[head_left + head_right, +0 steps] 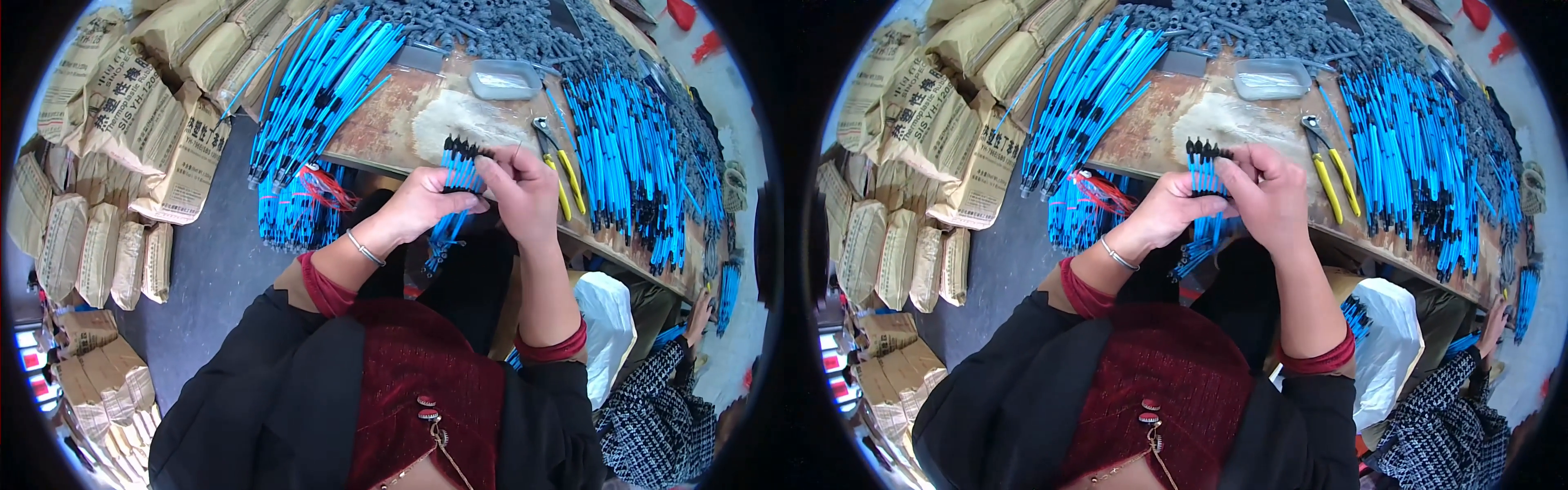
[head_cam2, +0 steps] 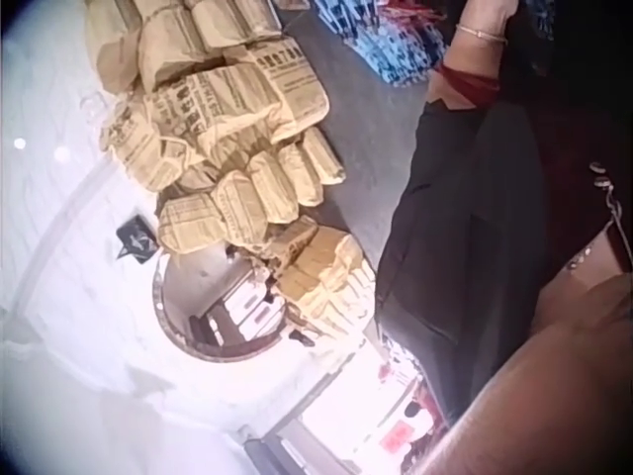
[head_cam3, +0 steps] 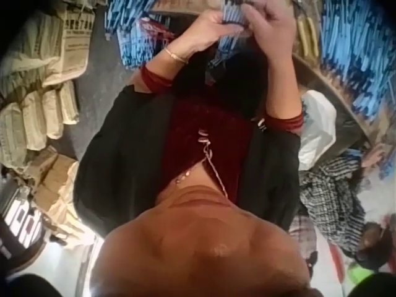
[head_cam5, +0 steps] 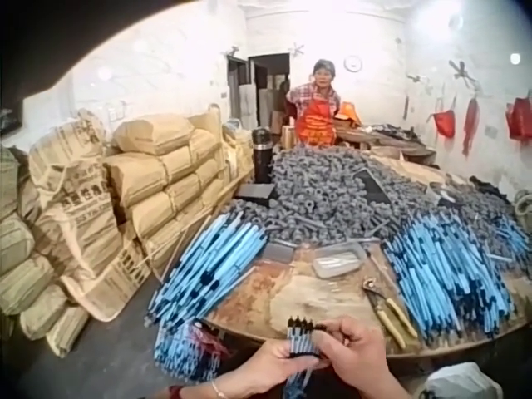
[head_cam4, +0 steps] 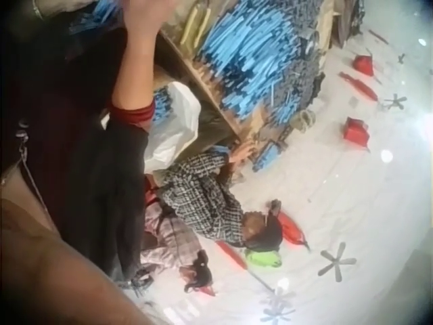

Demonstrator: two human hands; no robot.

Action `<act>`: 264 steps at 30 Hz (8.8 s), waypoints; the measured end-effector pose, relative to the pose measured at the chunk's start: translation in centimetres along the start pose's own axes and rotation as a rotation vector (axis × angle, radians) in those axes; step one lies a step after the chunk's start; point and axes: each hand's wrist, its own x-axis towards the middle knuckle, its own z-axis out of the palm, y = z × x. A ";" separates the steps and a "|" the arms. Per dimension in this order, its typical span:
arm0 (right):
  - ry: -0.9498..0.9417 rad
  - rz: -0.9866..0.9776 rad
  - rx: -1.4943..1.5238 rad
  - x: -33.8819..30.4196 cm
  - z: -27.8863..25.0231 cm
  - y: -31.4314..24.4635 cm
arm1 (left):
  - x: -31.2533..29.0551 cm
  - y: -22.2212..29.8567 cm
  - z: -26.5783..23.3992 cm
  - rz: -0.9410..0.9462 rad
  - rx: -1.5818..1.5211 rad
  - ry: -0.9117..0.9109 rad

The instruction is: The person assembles umbrella frame components by gathering plastic ribs, threading a wire through their ends, fitting them onto a central hub, and securing the wire using pliers.

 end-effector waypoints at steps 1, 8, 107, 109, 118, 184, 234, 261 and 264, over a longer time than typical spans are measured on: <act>-0.018 0.069 0.116 0.1 0.0 0.1 | -0.1 0.1 -0.1 -0.011 0.006 0.027; 0.179 0.154 0.273 -0.7 -2.1 -1.1 | 0.5 0.9 -0.4 -0.092 0.072 0.120; 0.044 -0.607 -0.572 0.9 -4.1 -3.2 | 0.2 1.6 -0.3 0.008 0.044 -0.049; 0.065 -0.628 -0.564 0.9 -4.1 -3.1 | 0.2 1.6 -0.4 -0.002 0.050 -0.055; -0.039 -0.623 -0.425 1.4 -4.3 -2.9 | 0.3 2.1 -0.1 -0.051 0.079 -0.047; 0.046 -0.295 -0.350 -3.7 -4.9 -3.1 | -1.3 1.6 0.2 0.153 0.498 -0.070; 0.152 -0.456 -0.670 -3.2 -4.8 -4.2 | -0.6 0.9 0.5 0.263 0.480 -0.035; 0.273 -0.633 -0.721 -3.4 -4.4 -3.5 | -0.7 1.8 1.0 0.202 0.512 -0.044; 0.294 -0.622 -0.710 -3.6 -4.6 -3.4 | -0.6 1.7 0.9 0.185 0.545 -0.040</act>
